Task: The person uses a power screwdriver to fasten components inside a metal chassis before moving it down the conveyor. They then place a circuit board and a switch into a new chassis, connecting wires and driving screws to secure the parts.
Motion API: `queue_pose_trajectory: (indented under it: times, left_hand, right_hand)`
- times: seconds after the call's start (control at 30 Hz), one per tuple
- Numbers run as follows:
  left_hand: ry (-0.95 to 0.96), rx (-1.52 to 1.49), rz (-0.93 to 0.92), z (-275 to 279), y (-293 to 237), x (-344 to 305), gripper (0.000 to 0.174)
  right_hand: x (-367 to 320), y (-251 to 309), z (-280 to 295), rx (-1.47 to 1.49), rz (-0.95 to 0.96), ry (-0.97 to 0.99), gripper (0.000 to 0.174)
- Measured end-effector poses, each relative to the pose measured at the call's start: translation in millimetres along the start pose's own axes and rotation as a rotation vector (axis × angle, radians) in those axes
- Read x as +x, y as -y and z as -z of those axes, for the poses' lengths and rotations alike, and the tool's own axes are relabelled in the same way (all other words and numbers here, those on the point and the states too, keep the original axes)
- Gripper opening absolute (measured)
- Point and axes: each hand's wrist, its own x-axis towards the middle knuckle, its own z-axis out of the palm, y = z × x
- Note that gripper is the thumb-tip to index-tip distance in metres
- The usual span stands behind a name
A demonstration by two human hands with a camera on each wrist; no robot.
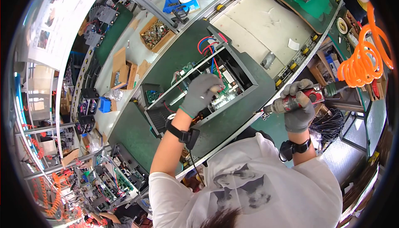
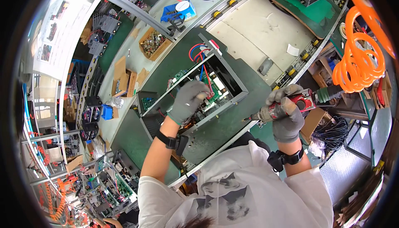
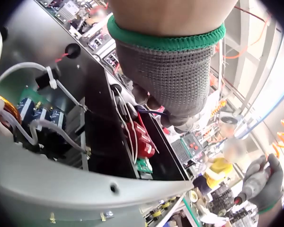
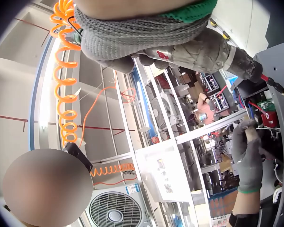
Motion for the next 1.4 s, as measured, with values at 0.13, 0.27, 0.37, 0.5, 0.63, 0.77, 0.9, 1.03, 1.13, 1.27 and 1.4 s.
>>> queue_pose_trajectory:
  times: [0.13, 0.27, 0.37, 0.5, 0.63, 0.77, 0.9, 1.03, 1.13, 1.27, 1.4]
  left_hand:
    - [-0.196, -0.422, 0.413, 14, 18, -12, 0.016]
    - [-0.204, 0.055, 0.087, 17, 20, -7, 0.017]
    - [0.145, 0.54, 0.036, 15, 21, -7, 0.021]
    - [0.114, 0.536, 0.012, 17, 30, -15, 0.026]
    - [0.189, 0.614, 0.067, 27, 20, -13, 0.022]
    - [0.224, 0.607, 0.114, 23, 16, -7, 0.016]
    - [0.225, 0.641, 0.198, 13, 21, -5, 0.013]
    - [0.157, 0.552, 0.265, 9, 26, -9, 0.013]
    - [0.215, 0.533, 0.323, 12, 24, -6, 0.013]
    - [0.243, 0.519, 0.362, 14, 22, -4, 0.012]
    - [0.236, 0.48, 0.379, 11, 26, -5, 0.013]
  right_hand:
    - [3, -4, 2, -0.03, 0.023, 0.027, 0.031]
    - [5, -8, 1, -0.026, -0.01, 0.008, 0.03]
    - [9, -9, -4, -0.039, -0.017, 0.037, 0.03]
    - [17, -11, -9, -0.064, 0.025, 0.106, 0.03]
    - [24, -15, -18, -0.089, 0.025, 0.151, 0.031]
    - [33, -25, -38, -0.079, -0.016, 0.193, 0.029]
    - [43, -45, -65, -0.002, -0.023, 0.329, 0.028]
    - [48, -71, -89, 0.034, -0.072, 0.47, 0.029]
    - [48, -94, -100, 0.06, -0.068, 0.572, 0.026]
    - [51, -119, -104, -0.016, -0.045, 0.651, 0.027]
    - [49, -131, -105, -0.043, -0.06, 0.671, 0.027]
